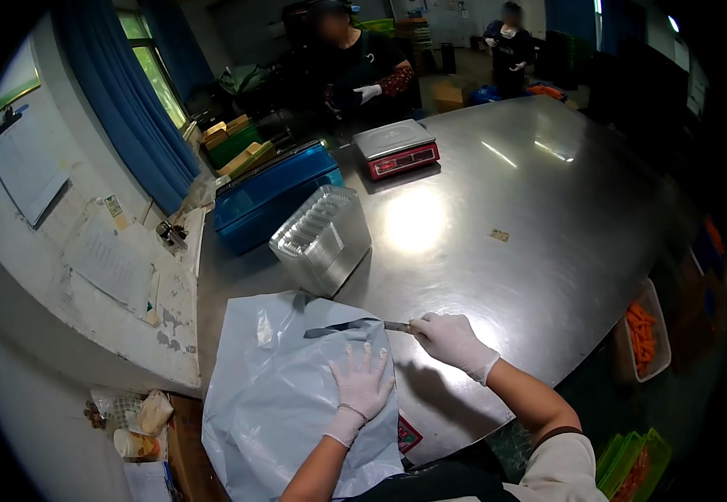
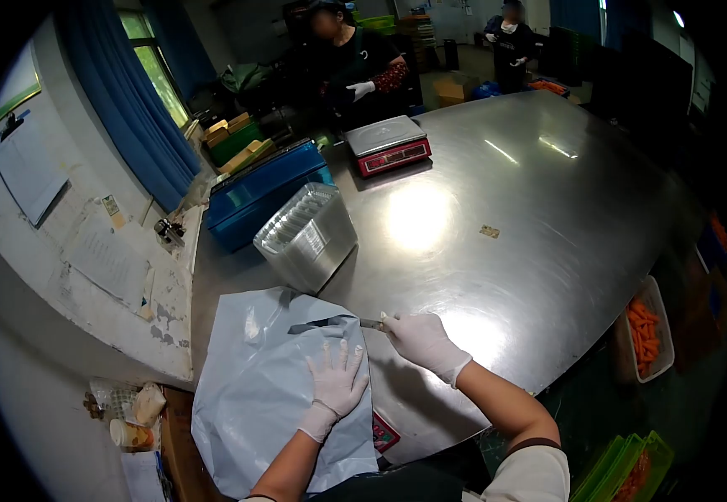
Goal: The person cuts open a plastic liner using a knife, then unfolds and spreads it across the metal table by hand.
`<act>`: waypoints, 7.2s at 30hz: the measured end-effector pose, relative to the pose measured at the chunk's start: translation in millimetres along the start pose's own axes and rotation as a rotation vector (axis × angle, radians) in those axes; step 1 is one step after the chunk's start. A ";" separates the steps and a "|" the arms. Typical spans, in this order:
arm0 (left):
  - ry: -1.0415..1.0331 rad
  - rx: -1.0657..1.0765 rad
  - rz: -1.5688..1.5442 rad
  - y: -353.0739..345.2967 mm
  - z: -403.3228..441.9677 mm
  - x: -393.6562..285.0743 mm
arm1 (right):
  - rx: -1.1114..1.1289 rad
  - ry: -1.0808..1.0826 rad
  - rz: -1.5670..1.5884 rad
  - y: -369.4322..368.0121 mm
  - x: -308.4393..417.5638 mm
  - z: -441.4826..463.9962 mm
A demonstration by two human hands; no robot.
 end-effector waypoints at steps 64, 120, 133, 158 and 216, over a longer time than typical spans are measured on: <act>-0.105 0.071 -0.060 -24.0 65.6 46.6 | -0.021 -0.382 0.513 -55.3 11.5 -10.6; -0.242 0.100 -0.023 -10.4 64.4 27.3 | -0.201 0.093 -0.184 23.5 -14.6 12.7; -0.151 -0.333 -0.449 15.0 83.4 66.9 | -0.163 -0.143 0.061 -24.7 -17.6 7.8; -0.188 0.221 -1.298 55.7 191.2 138.6 | 0.144 -0.661 0.971 -61.8 -52.4 -8.7; -0.096 0.527 -1.108 129.1 136.5 11.1 | 0.360 -0.392 0.692 101.3 -63.3 -77.7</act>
Point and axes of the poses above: each hand's wrist, its own z-axis towards the middle knuckle, its own y-axis out of the back of the hand, x = y × z, the point moved 6 cm from there along z, towards the middle knuckle, and after that the axes turned 12 degrees about -y, right-handed, at the moved point
